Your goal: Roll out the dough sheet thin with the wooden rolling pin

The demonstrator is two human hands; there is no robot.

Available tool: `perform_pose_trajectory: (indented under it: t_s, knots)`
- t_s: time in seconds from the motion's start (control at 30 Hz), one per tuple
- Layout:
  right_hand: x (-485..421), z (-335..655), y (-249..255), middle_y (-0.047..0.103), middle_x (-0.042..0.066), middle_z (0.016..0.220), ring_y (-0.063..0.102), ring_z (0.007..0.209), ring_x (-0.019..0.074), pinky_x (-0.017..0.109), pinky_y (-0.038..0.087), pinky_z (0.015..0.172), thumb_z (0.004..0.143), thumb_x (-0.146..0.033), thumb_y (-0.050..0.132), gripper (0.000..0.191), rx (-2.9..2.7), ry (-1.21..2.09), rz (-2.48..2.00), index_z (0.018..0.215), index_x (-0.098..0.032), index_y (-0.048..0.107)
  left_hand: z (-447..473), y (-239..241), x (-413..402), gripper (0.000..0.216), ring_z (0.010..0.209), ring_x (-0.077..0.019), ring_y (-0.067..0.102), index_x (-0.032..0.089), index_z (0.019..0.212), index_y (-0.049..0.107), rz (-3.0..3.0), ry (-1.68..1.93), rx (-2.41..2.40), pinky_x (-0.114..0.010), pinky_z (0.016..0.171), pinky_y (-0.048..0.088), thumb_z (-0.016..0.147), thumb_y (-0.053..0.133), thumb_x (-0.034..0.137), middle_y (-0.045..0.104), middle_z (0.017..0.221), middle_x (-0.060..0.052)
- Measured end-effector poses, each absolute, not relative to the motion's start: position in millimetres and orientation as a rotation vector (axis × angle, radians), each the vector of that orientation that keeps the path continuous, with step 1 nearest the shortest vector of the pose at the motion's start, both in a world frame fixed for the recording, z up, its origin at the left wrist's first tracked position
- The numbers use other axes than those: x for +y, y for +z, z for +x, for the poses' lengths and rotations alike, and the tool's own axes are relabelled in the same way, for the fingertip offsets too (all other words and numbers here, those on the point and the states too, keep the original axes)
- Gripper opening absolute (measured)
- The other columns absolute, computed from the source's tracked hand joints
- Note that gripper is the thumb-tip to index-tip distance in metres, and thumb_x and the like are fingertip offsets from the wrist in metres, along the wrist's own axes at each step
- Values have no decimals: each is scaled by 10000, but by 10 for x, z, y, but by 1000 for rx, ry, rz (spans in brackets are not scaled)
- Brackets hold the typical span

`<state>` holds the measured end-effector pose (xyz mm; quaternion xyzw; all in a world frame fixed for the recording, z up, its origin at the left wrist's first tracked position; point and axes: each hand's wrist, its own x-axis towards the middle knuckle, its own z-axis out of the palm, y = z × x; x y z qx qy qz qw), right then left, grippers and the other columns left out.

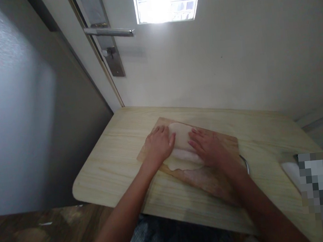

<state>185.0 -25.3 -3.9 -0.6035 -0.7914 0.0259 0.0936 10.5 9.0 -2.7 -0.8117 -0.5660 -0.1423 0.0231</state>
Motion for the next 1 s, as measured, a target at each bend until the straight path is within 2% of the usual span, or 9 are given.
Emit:
perform_pose_trajectory:
  t_s: [0.13, 0.27, 0.37, 0.5, 0.73, 0.87, 1.0]
  knots:
    - [-213, 1868, -18, 549, 109, 1173, 474, 1095, 240, 549, 219, 967, 893, -336, 246, 407, -2309, -6, -1750, 1092, -130, 536, 181, 19, 291, 362, 960, -185, 542, 177, 953, 557, -2525, -414, -1817, -285, 755, 439, 874, 258, 365, 586, 1040, -67]
    - [-389, 1789, -9, 523, 111, 1206, 446, 1127, 219, 451, 270, 989, 876, -339, 314, 396, -2392, -82, -1585, 1135, -116, 514, 265, -14, 494, 337, 861, -192, 575, 173, 909, 582, -2520, -351, -1909, -292, 701, 447, 850, 300, 348, 596, 990, -79]
    - [-559, 1724, -36, 468, 107, 1266, 412, 1163, 231, 444, 300, 982, 846, -329, 385, 422, -2533, -71, -1465, 1211, -127, 452, 313, -52, 602, 310, 852, -200, 577, 169, 878, 594, -2520, -329, -1926, -296, 699, 445, 834, 326, 319, 607, 952, -83]
    - [-663, 1728, -106, 423, 129, 1297, 402, 1175, 236, 432, 345, 964, 831, -250, 383, 467, -2580, -31, -1494, 1270, -91, 375, 330, -72, 661, 296, 887, -201, 560, 164, 897, 586, -2530, -303, -1917, -296, 720, 439, 824, 326, 285, 601, 967, -87]
    - [-643, 1828, -125, 391, 125, 1320, 356, 1209, 221, 414, 333, 983, 854, -293, 348, 481, -2574, 82, -1492, 1296, -103, 337, 289, -36, 616, 324, 1007, -221, 500, 152, 985, 548, -2628, -235, -1830, -328, 783, 427, 828, 305, 298, 546, 1082, -101]
    - [-603, 1899, -102, 372, 100, 1338, 342, 1218, 199, 398, 330, 988, 860, -332, 348, 494, -2575, 179, -1443, 1314, -142, 307, 262, -11, 567, 385, 1155, -250, 387, 134, 1135, 456, -2716, -164, -1777, -384, 864, 387, 833, 309, 321, 422, 1261, -136]
    - [-518, 2023, -89, 410, 70, 1315, 406, 1175, 178, 359, 361, 967, 863, -317, 362, 467, -2576, 249, -1405, 1311, -192, 319, 201, -13, 563, 469, 1242, -271, 278, 112, 1235, 360, -2817, -70, -1738, -429, 918, 335, 851, 285, 369, 287, 1367, -162]
